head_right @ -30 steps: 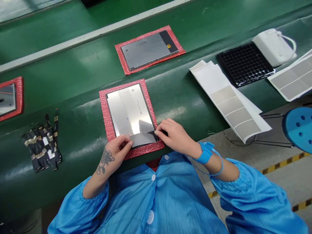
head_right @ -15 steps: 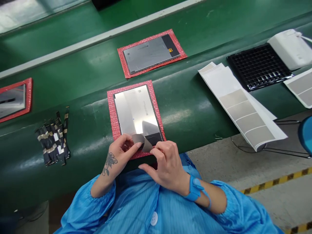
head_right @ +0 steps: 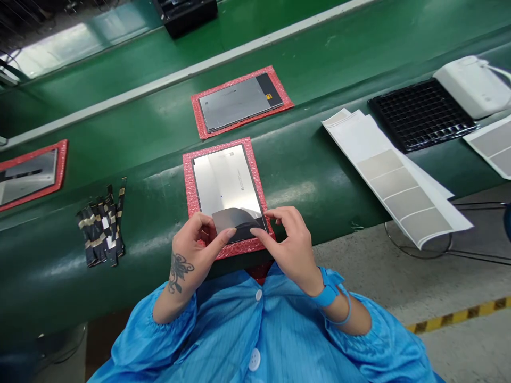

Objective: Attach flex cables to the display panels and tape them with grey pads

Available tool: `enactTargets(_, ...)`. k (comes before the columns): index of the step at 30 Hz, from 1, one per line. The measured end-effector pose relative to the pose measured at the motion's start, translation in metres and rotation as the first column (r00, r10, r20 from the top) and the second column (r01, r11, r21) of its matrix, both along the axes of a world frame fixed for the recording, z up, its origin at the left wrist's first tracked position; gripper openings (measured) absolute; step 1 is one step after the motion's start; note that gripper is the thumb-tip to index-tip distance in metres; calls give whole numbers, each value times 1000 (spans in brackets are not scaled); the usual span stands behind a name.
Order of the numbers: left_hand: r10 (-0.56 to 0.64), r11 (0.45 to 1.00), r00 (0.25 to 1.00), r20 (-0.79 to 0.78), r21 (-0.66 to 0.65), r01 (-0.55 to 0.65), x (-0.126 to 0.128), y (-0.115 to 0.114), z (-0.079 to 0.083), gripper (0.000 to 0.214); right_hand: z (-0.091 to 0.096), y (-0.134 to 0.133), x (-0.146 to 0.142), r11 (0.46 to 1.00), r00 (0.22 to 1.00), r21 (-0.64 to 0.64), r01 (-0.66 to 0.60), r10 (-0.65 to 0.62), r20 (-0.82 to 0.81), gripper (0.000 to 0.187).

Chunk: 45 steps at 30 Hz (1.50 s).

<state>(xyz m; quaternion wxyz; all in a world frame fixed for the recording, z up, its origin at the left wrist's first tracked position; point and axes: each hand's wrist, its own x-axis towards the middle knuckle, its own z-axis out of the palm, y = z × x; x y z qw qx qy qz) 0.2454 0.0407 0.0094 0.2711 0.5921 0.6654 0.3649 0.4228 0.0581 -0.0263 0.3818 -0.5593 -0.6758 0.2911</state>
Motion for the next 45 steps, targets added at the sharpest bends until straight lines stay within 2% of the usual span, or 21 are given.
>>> enactTargets(2, -17, 1000, 1000, 1, 5, 17, 1, -2, 1, 30, 2, 2, 1, 999, 998, -3, -34, 33, -54, 6)
enactTargets(5, -32, 999, 999, 18, -4, 32, 1, -3, 3, 29, 5, 5, 4, 997, 989, -28, -75, 71, -128, 13)
enactTargets(8, -24, 998, 999, 34, -51, 26, -3, -2, 3, 24, 8, 9, 12, 979, 976, -148, -143, 115, -182, 18)
enactTargets(11, -50, 983, 995, 83, -170, 64, -11, -1, -1, 19, 11, 17, 22, 913, 952, -297, -280, 226, -205, 23)
enactTargets(15, -104, 942, 985, 134, -304, 141, -23, 0, -18, 20, 9, 30, 29, 850, 905, -321, -418, 419, -69, 21)
enactTargets(20, -125, 926, 991, 48, -352, 134, -24, -1, -35, 22, -2, 44, 28, 812, 819, -257, -524, 563, 109, 20)
enactTargets(32, -180, 937, 978, -105, -321, 138, -17, -3, -37, 18, -13, 47, 28, 789, 715, -231, -569, 613, 335, 17)
enactTargets(37, -195, 945, 966, -167, -297, 139, -17, -5, -39, 17, -18, 46, 28, 799, 705, -204, -566, 597, 382, 17)
enactTargets(45, -206, 952, 962, -180, -265, 154, -15, -6, -38, 17, -14, 45, 27, 792, 675, -209, -574, 602, 426, 17)
